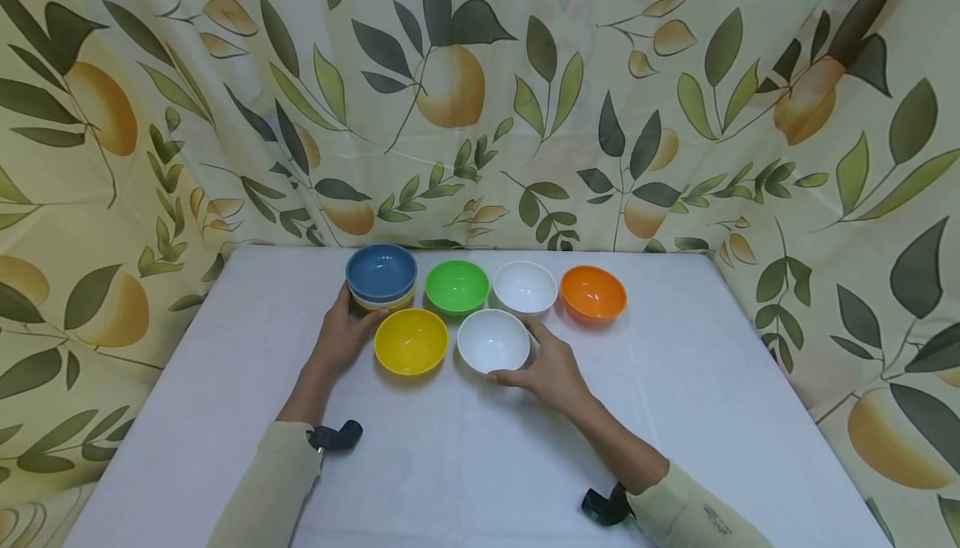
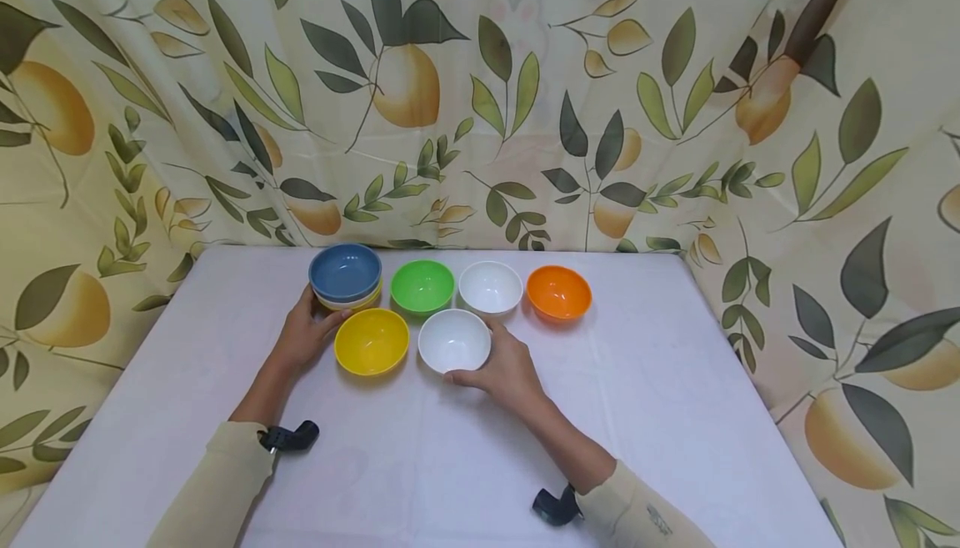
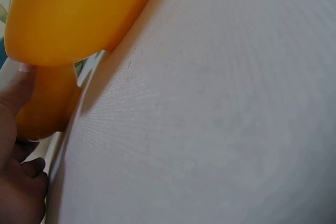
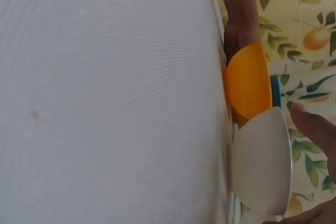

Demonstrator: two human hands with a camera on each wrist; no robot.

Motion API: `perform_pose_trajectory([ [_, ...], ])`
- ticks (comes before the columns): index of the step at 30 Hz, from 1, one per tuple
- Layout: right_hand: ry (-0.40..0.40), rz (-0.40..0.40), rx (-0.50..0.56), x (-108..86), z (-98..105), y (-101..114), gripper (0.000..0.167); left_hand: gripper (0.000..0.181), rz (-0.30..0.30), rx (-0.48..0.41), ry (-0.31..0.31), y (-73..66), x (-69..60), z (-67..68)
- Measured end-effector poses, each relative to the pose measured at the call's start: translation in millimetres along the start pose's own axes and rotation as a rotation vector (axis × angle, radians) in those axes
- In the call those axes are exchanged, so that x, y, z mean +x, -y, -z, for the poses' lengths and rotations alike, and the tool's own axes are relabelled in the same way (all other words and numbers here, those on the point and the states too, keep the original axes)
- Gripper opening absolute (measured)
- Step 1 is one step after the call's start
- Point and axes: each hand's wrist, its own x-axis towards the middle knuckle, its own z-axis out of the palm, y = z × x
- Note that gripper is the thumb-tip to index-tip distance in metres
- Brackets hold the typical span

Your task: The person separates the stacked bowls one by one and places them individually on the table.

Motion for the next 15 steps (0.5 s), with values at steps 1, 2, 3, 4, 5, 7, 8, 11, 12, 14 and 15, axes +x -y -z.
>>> perform_pose_trajectory([
  [1, -0.002, -0.008, -0.002, -0.6, 1.6, 1.0, 0.104, 0.109, 0.000, -0.001, 0.000, -0.2, 0.1, 0.2],
  [2, -0.003, -0.017, -0.003, -1.3, 3.3, 2.4, 0.104, 0.109, 0.001, 0.000, 0.000, -0.5, 0.1, 0.4],
  [3, -0.005, -0.026, -0.010, -1.9, 5.0, 3.3, 0.104, 0.109, 0.002, 0.001, 0.000, -0.8, 0.1, 0.7],
  [4, -0.005, -0.037, -0.016, -2.5, 6.7, 4.6, 0.105, 0.109, 0.002, 0.004, 0.002, -1.0, 0.1, 0.9],
  [5, -0.006, -0.046, -0.021, -3.0, 8.5, 5.8, 0.106, 0.109, 0.002, 0.006, 0.002, -1.3, 0.3, 1.1],
  [7, -0.007, -0.059, -0.020, -3.8, 11.6, 9.1, 0.110, 0.109, 0.005, 0.008, 0.003, -1.4, 0.4, 1.2],
  [8, -0.009, -0.055, -0.018, -3.9, 12.9, 10.5, 0.112, 0.108, 0.008, 0.007, 0.002, -1.4, 0.2, 1.2],
  [11, -0.027, -0.025, -0.005, -3.0, 16.2, 15.1, 0.112, 0.108, 0.007, 0.000, 0.000, -1.2, -0.1, 0.8],
  [12, -0.034, -0.008, -0.003, -2.1, 17.1, 16.3, 0.111, 0.108, 0.005, -0.001, -0.001, -1.2, -0.3, 0.6],
  [14, -0.053, 0.027, -0.004, 0.2, 18.1, 18.5, 0.109, 0.108, 0.003, -0.006, -0.002, -1.5, -0.8, 0.2],
  [15, -0.062, 0.038, -0.005, 1.7, 18.3, 19.6, 0.108, 0.108, 0.001, -0.006, -0.002, -1.6, -1.1, 0.0],
])
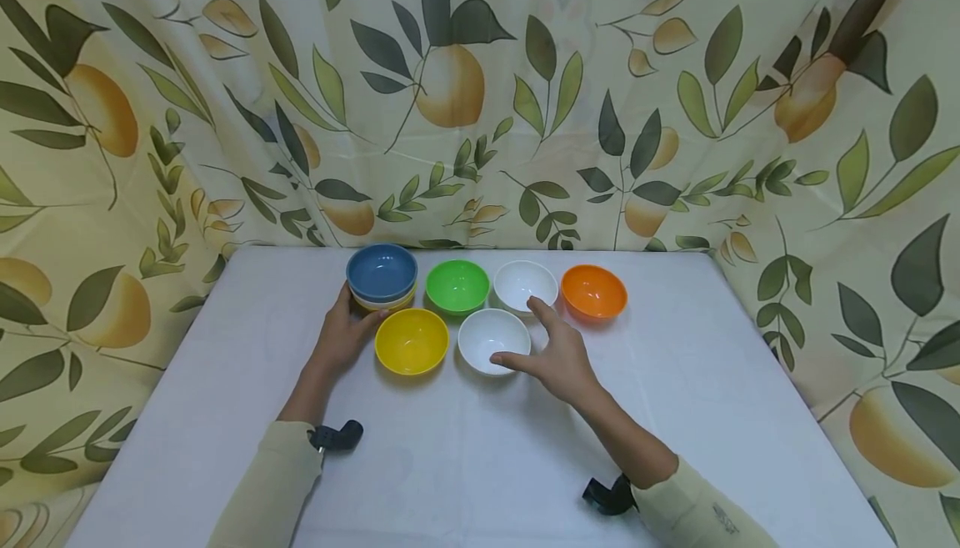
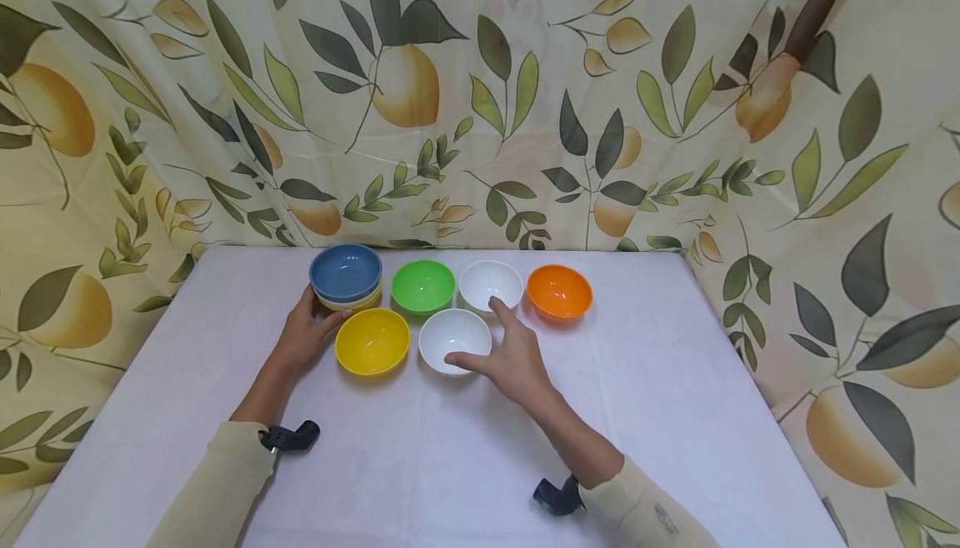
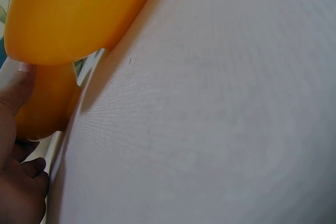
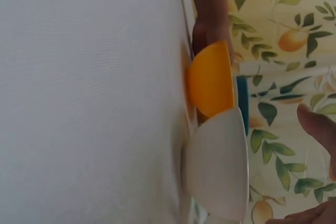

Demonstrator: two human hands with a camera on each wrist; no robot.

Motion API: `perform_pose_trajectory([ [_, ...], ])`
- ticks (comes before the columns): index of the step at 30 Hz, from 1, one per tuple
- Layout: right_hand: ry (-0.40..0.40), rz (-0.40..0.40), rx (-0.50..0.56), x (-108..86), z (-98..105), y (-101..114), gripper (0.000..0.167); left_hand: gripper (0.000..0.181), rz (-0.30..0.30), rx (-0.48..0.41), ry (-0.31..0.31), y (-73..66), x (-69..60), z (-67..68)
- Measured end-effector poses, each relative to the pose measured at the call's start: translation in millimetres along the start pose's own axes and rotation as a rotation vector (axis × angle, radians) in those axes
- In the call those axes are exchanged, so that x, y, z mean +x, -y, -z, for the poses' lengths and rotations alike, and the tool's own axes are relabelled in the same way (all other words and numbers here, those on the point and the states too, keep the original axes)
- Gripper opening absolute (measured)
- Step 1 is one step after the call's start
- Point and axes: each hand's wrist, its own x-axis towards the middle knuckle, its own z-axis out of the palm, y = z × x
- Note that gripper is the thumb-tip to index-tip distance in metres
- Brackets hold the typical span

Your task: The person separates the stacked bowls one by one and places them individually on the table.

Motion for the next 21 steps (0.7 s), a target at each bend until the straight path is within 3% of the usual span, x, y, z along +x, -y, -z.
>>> perform_pose_trajectory([
  [8, -0.020, 0.043, 0.063, 13.3, -9.5, 17.3, 0.108, 0.109, -0.006, 0.003, 0.002, -1.2, 0.0, 0.5],
  [21, 0.057, 0.070, 0.166, 45.0, -43.2, 56.5, 0.110, 0.113, 0.032, 0.016, 0.016, -0.4, 1.8, 1.8],
])
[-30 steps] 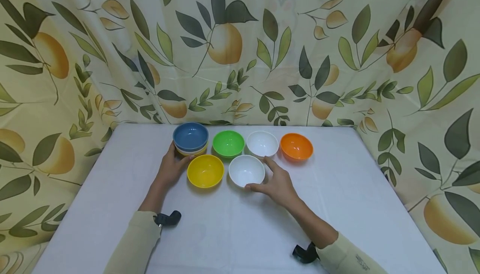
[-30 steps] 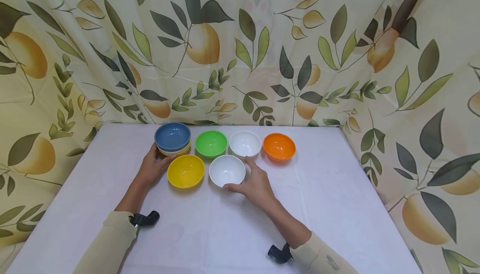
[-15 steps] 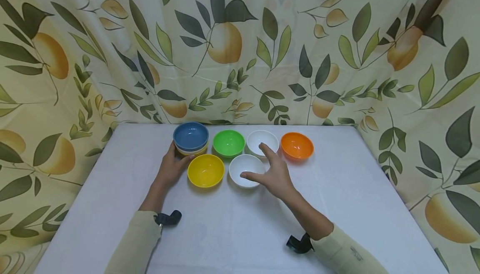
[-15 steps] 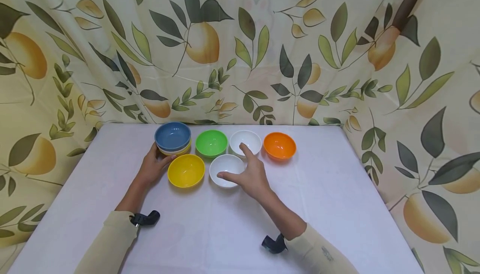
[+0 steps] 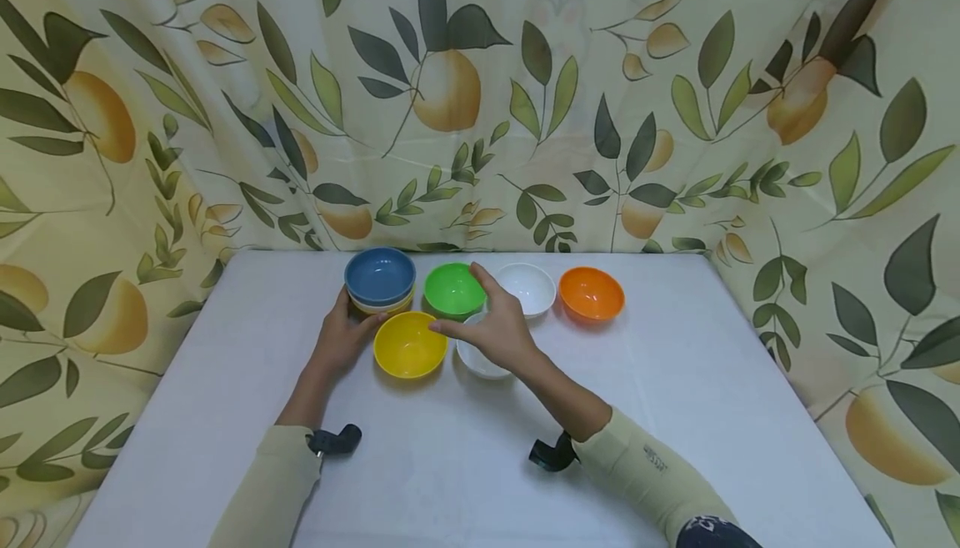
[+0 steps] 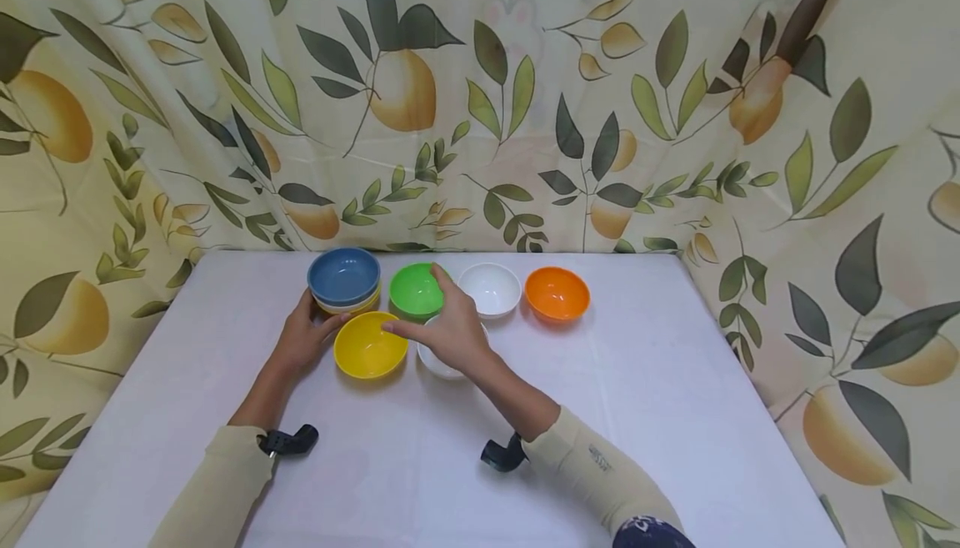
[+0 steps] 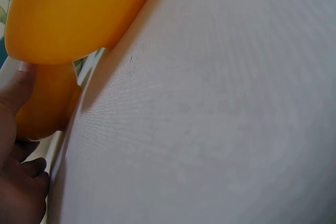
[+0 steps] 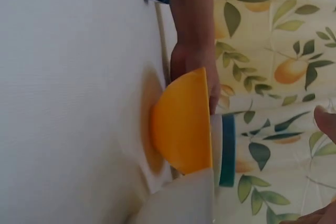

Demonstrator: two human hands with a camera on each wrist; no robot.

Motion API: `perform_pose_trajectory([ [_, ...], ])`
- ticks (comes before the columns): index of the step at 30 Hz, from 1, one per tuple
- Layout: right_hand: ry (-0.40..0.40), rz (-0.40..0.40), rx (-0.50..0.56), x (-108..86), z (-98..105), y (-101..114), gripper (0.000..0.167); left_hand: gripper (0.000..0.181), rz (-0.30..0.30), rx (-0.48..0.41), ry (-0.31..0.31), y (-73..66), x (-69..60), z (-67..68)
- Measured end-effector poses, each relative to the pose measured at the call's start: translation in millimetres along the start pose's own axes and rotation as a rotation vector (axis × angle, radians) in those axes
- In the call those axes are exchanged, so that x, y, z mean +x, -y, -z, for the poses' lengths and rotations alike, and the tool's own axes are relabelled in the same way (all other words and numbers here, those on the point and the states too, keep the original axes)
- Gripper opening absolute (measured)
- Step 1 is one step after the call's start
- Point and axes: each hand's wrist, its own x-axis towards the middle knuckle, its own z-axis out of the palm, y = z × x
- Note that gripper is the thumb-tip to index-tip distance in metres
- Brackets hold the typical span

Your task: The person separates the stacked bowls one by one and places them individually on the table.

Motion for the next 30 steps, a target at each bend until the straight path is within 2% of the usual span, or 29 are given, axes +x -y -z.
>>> perform_pose_trajectory([
  [6, 0.035, 0.017, 0.013, 17.8, -10.0, 14.4, 0.113, 0.112, -0.018, -0.001, -0.005, -0.1, 0.5, 0.2],
  [13, 0.071, -0.006, -0.123, 34.6, -25.4, 27.5, 0.115, 0.115, -0.023, -0.002, 0.002, -0.5, -0.7, 0.1],
  [17, 0.083, -0.008, -0.164, 45.2, -33.5, 32.5, 0.117, 0.114, -0.026, 0.008, 0.005, -1.4, -1.7, 0.7],
  [23, 0.115, 0.000, -0.181, 63.0, -47.5, 32.6, 0.119, 0.110, -0.041, 0.014, 0.013, -1.2, -1.0, 2.0],
  [30, 0.167, 0.011, -0.264, 79.0, -64.5, 28.0, 0.128, 0.107, -0.060, 0.016, 0.023, -2.4, -2.3, 2.9],
])
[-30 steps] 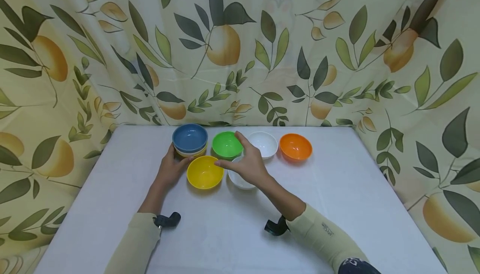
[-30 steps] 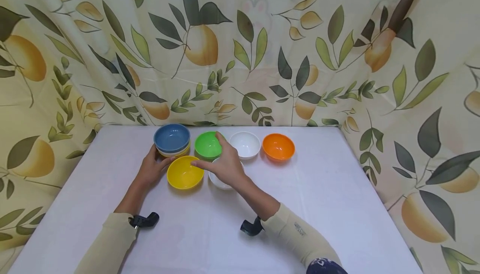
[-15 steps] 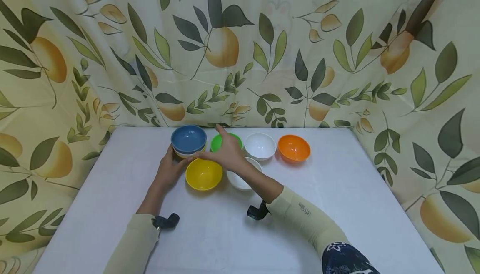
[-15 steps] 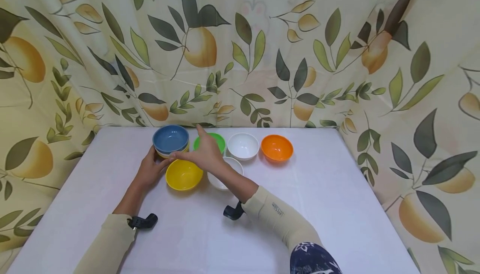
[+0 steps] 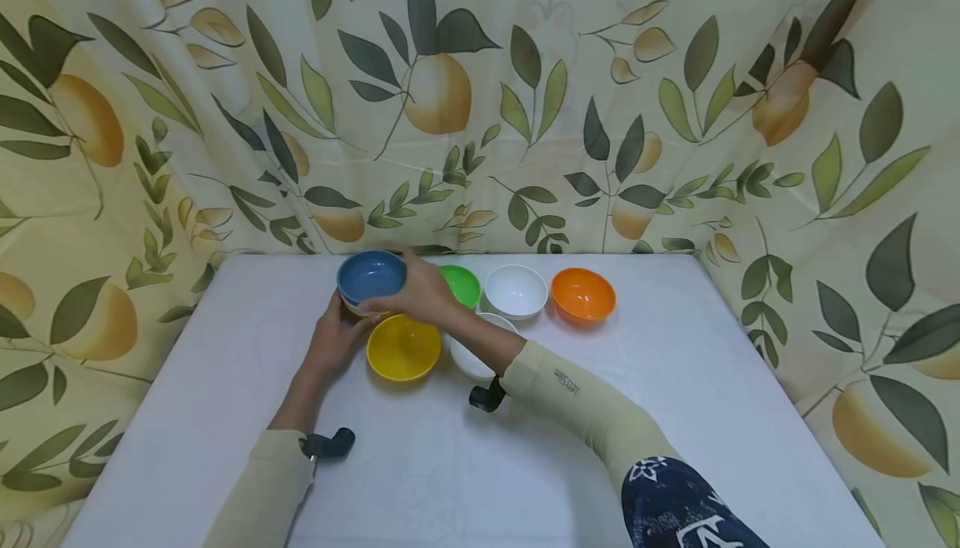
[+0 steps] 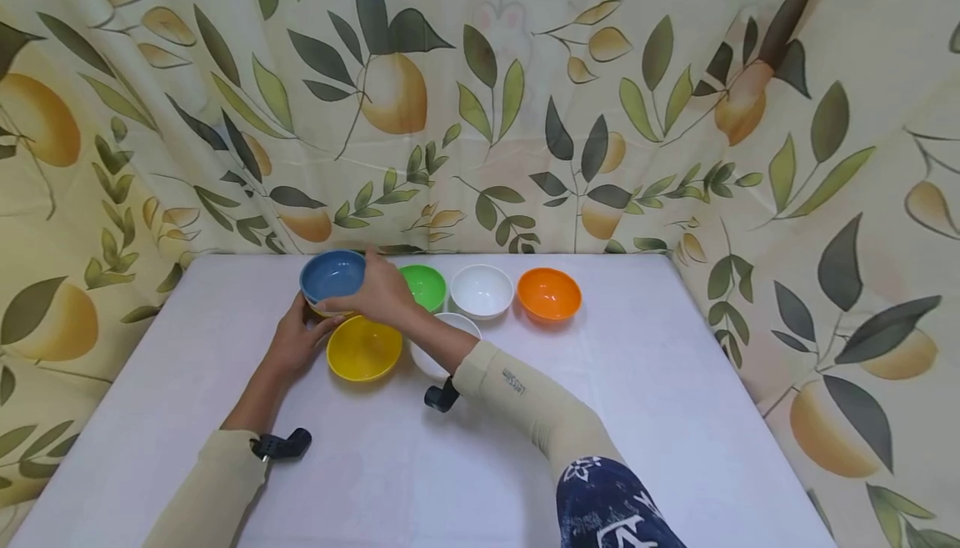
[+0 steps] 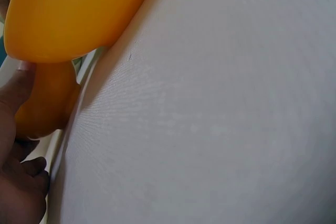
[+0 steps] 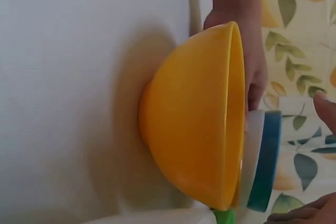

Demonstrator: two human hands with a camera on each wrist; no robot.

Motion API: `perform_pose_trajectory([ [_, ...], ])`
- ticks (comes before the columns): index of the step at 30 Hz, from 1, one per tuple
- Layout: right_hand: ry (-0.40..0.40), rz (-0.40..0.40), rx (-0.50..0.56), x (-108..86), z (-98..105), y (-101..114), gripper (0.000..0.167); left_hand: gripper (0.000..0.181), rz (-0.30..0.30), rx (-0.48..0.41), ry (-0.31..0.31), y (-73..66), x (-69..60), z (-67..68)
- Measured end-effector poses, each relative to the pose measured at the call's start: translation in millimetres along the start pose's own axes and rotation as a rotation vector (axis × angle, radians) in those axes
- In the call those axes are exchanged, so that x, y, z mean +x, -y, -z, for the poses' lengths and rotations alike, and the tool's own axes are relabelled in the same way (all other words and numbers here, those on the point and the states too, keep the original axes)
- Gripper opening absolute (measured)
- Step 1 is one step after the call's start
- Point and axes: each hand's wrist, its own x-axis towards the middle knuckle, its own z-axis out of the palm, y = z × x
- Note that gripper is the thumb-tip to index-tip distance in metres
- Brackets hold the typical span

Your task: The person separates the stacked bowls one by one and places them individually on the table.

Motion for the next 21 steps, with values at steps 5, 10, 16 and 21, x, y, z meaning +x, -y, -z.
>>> perform_pose_trajectory([
  [5, 0.026, -0.001, -0.010, 7.7, -6.9, -2.9, 0.131, 0.109, 0.006, 0.001, 0.010, 3.5, 1.7, 0.0],
  [10, 0.045, -0.034, -0.027, 13.5, -11.3, -6.6, 0.131, 0.110, 0.002, 0.010, 0.012, 4.6, 2.7, 0.4],
  [16, 0.051, -0.056, -0.037, 19.6, -15.6, -9.0, 0.126, 0.106, 0.003, 0.025, 0.006, 4.6, 3.7, 1.1],
  [21, 0.048, -0.051, -0.032, 22.4, -17.5, -10.4, 0.118, 0.103, 0.001, 0.030, 0.003, 4.4, 4.0, 1.1],
])
